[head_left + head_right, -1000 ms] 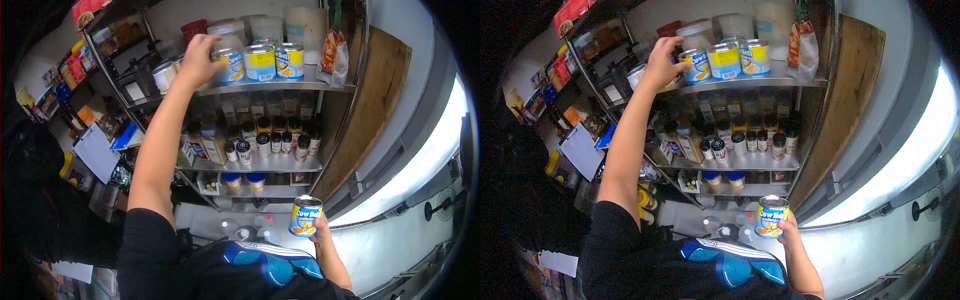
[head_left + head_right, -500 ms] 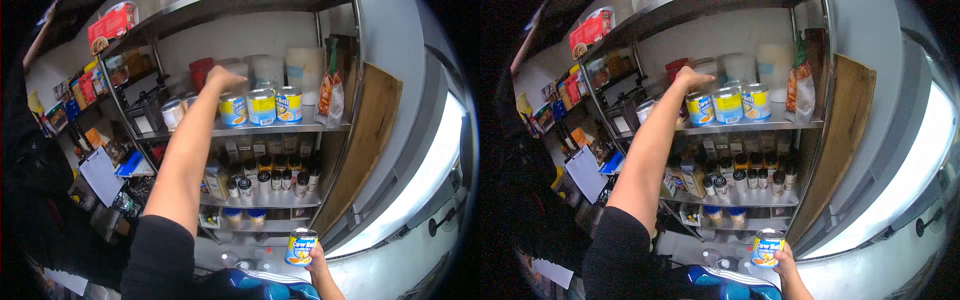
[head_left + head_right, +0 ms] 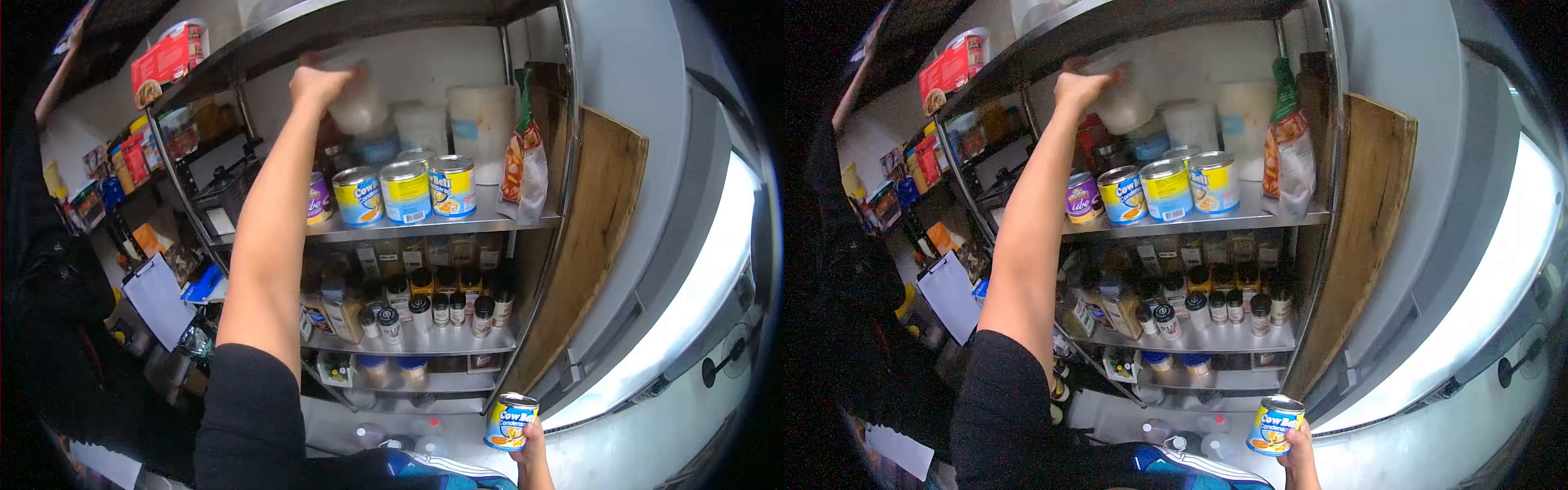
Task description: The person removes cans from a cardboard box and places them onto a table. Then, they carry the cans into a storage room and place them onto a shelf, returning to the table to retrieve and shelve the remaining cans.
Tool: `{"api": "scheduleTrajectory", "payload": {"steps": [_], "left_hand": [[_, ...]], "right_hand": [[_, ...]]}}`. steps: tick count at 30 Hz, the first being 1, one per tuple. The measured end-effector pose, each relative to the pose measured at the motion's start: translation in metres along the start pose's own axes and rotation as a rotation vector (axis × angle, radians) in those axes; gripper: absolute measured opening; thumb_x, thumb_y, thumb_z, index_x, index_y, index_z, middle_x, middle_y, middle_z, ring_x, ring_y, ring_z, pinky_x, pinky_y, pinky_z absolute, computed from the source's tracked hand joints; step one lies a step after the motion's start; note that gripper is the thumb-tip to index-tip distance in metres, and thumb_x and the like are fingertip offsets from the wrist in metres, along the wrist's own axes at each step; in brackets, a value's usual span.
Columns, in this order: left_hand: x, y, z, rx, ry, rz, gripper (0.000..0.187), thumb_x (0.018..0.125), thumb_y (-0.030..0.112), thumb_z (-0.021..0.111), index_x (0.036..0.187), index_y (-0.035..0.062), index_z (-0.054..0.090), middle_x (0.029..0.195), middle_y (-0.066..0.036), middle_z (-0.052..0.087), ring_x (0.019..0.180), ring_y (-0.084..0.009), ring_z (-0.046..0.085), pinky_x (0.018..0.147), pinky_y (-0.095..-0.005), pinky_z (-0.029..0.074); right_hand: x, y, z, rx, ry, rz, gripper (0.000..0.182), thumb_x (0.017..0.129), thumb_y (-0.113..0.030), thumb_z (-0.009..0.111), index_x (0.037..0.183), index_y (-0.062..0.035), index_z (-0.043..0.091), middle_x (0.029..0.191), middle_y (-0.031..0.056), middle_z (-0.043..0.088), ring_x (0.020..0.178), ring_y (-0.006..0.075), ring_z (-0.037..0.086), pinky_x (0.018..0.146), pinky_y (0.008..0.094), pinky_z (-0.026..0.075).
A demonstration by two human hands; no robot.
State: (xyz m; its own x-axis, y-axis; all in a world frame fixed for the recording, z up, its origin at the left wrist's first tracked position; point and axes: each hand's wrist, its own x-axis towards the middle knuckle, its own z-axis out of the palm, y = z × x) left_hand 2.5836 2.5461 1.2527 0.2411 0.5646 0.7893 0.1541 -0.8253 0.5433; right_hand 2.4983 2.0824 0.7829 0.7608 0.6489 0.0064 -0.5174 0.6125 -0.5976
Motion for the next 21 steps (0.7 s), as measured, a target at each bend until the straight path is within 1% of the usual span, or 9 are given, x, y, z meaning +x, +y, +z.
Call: {"api": "scheduleTrajectory", "payload": {"steps": [2, 5, 8, 11, 14, 16, 17, 18, 21], "left_hand": [[0.024, -0.002, 0.023, -0.076, 0.032, 0.072, 0.096, 0.048, 0.046, 0.085, 0.123, 0.0015, 0.047, 0.119, -0.021, 0.057, 0.111, -0.0288, 0.056, 0.092, -0.0344, 0.046], [0.024, 0.013, 0.041, 0.020, 0.126, 0.117, 0.099, 0.050, 0.047, 0.085, 0.126, 0.0015, 0.043, 0.122, -0.021, 0.055, 0.114, -0.0299, 0.054, 0.095, -0.0344, 0.044], [0.017, 0.026, 0.054, 0.082, 0.148, 0.082, 0.096, 0.051, 0.046, 0.085, 0.125, 0.0013, 0.043, 0.122, -0.021, 0.055, 0.114, -0.0317, 0.054, 0.096, -0.0360, 0.044], [0.040, 0.011, 0.073, -0.074, 0.208, 0.238, 0.099, 0.050, 0.048, 0.084, 0.126, 0.0016, 0.042, 0.123, -0.022, 0.054, 0.115, -0.0338, 0.052, 0.098, -0.0381, 0.043], [0.055, 0.015, 0.086, -0.125, 0.185, 0.150, 0.105, 0.050, 0.051, 0.083, 0.130, 0.0008, 0.038, 0.125, -0.024, 0.051, 0.116, -0.0355, 0.051, 0.098, -0.0398, 0.043], [0.044, 0.032, 0.088, -0.106, 0.113, 0.192, 0.108, 0.050, 0.052, 0.082, 0.132, -0.0002, 0.035, 0.126, -0.024, 0.050, 0.117, -0.0363, 0.051, 0.099, -0.0397, 0.042], [0.038, 0.040, 0.091, -0.096, 0.080, 0.213, 0.110, 0.050, 0.053, 0.082, 0.133, -0.0008, 0.034, 0.127, -0.024, 0.050, 0.117, -0.0367, 0.050, 0.099, -0.0397, 0.042], [0.034, 0.041, 0.100, -0.104, 0.067, 0.195, 0.113, 0.050, 0.054, 0.082, 0.134, -0.0023, 0.032, 0.129, -0.024, 0.048, 0.119, -0.0356, 0.049, 0.100, -0.0391, 0.041], [0.023, 0.045, 0.116, -0.102, 0.020, 0.175, 0.119, 0.050, 0.056, 0.083, 0.136, -0.0053, 0.027, 0.133, -0.025, 0.044, 0.123, -0.0336, 0.046, 0.101, -0.0376, 0.040]], "right_hand": [[0.000, 0.002, 0.000, -0.001, 0.006, -0.005, 0.074, 0.064, -0.027, 0.075, 0.123, 0.0062, 0.045, 0.102, 0.0154, 0.063, 0.088, 0.0237, 0.065, 0.079, 0.0364, 0.054], [-0.002, 0.007, -0.006, -0.042, 0.006, -0.017, 0.074, 0.064, -0.029, 0.075, 0.121, 0.0074, 0.045, 0.100, 0.0157, 0.063, 0.087, 0.0232, 0.065, 0.079, 0.0362, 0.054], [-0.011, -0.001, 0.001, -0.092, 0.047, -0.004, 0.074, 0.062, -0.027, 0.073, 0.121, 0.0079, 0.045, 0.100, 0.0159, 0.063, 0.086, 0.0230, 0.065, 0.078, 0.0358, 0.054], [-0.018, -0.001, -0.014, -0.116, 0.070, -0.023, 0.080, 0.060, -0.031, 0.076, 0.123, 0.0061, 0.044, 0.102, 0.0166, 0.062, 0.088, 0.0248, 0.065, 0.077, 0.0375, 0.055], [-0.021, -0.006, -0.011, -0.114, 0.116, -0.060, 0.079, 0.061, -0.032, 0.075, 0.123, 0.0063, 0.044, 0.101, 0.0164, 0.062, 0.086, 0.0241, 0.065, 0.076, 0.0361, 0.055], [-0.023, -0.005, -0.022, -0.121, 0.123, -0.043, 0.080, 0.062, -0.033, 0.076, 0.123, 0.0062, 0.044, 0.101, 0.0163, 0.062, 0.085, 0.0240, 0.065, 0.076, 0.0357, 0.055], [-0.023, -0.007, -0.020, -0.110, 0.123, -0.050, 0.077, 0.062, -0.030, 0.074, 0.122, 0.0071, 0.044, 0.101, 0.0160, 0.062, 0.085, 0.0234, 0.065, 0.077, 0.0354, 0.054], [-0.022, -0.008, -0.017, -0.100, 0.123, -0.060, 0.073, 0.063, -0.026, 0.073, 0.122, 0.0080, 0.045, 0.101, 0.0158, 0.062, 0.085, 0.0229, 0.065, 0.078, 0.0351, 0.054], [-0.018, -0.007, -0.016, -0.090, 0.114, -0.071, 0.073, 0.063, -0.026, 0.073, 0.122, 0.0084, 0.045, 0.100, 0.0158, 0.063, 0.085, 0.0228, 0.065, 0.077, 0.0349, 0.054]]}}
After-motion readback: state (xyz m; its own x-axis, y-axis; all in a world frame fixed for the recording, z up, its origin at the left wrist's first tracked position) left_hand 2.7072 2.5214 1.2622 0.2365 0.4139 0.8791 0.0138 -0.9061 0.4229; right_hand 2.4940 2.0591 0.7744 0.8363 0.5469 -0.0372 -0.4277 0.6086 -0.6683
